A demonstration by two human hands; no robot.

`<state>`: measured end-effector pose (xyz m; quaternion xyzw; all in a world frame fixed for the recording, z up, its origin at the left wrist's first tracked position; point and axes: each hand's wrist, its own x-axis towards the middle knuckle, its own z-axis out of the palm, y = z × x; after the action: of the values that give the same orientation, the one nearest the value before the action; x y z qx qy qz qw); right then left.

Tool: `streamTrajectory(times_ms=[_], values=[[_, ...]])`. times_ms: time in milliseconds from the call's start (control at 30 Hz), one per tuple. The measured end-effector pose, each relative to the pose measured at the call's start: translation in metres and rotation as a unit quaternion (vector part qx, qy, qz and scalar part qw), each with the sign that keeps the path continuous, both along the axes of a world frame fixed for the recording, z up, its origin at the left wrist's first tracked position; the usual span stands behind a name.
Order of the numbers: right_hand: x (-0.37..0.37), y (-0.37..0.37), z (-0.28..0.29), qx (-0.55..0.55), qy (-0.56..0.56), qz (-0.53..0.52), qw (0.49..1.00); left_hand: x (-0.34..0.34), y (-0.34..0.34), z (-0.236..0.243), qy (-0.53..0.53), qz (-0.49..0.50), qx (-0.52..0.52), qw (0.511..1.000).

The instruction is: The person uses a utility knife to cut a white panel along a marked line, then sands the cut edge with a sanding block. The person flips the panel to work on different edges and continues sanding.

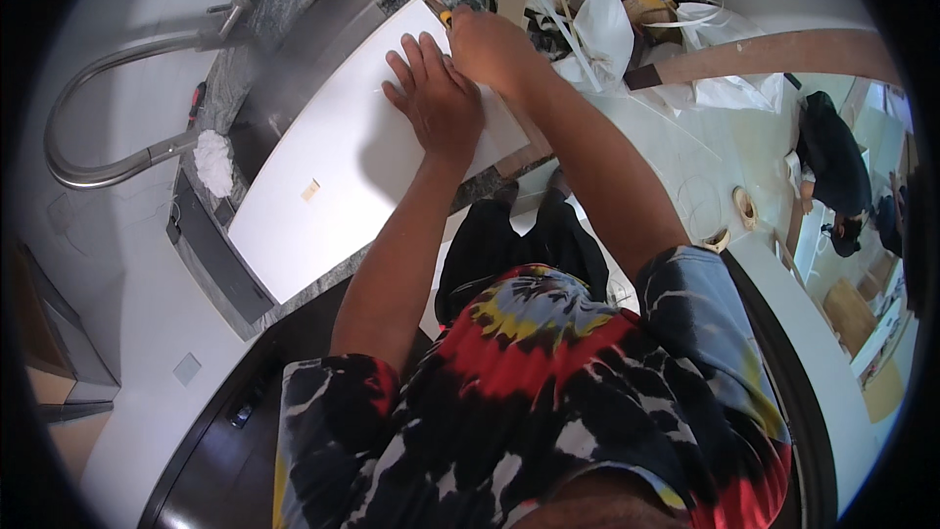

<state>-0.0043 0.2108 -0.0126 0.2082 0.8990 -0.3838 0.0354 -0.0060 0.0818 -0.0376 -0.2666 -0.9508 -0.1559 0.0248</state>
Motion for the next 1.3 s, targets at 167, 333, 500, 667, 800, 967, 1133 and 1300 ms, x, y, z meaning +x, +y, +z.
streamTrajectory(times_ms=[167,333,500,667,800,967,1133,1300], values=[[0.012,0.002,0.018,-0.008,-0.033,0.03,0.999,-0.002,0.0,-0.003,0.02,-0.004,0.012,1.0],[0.055,-0.01,0.028,-0.001,-0.03,0.023,0.999,-0.003,-0.002,-0.009,0.033,-0.009,-0.004,0.999],[0.107,-0.028,0.024,-0.033,-0.033,-0.03,0.998,-0.004,0.001,-0.011,0.086,-0.017,-0.026,0.996],[0.17,-0.044,0.032,-0.04,-0.054,-0.025,0.997,-0.001,0.002,-0.004,0.126,-0.024,-0.03,0.991],[0.206,-0.055,0.041,-0.026,-0.092,-0.019,0.995,0.002,0.003,0.001,0.123,-0.024,-0.038,0.991],[0.23,-0.069,0.027,-0.032,-0.12,-0.04,0.991,0.006,0.002,0.01,0.029,-0.002,-0.063,0.998],[0.228,-0.064,0.033,-0.042,-0.111,-0.055,0.991,0.004,0.006,0.016,0.02,-0.003,-0.063,0.998],[0.216,-0.037,0.04,-0.068,-0.113,-0.006,0.991,-0.001,0.005,-0.007,0.123,-0.008,-0.039,0.992]])
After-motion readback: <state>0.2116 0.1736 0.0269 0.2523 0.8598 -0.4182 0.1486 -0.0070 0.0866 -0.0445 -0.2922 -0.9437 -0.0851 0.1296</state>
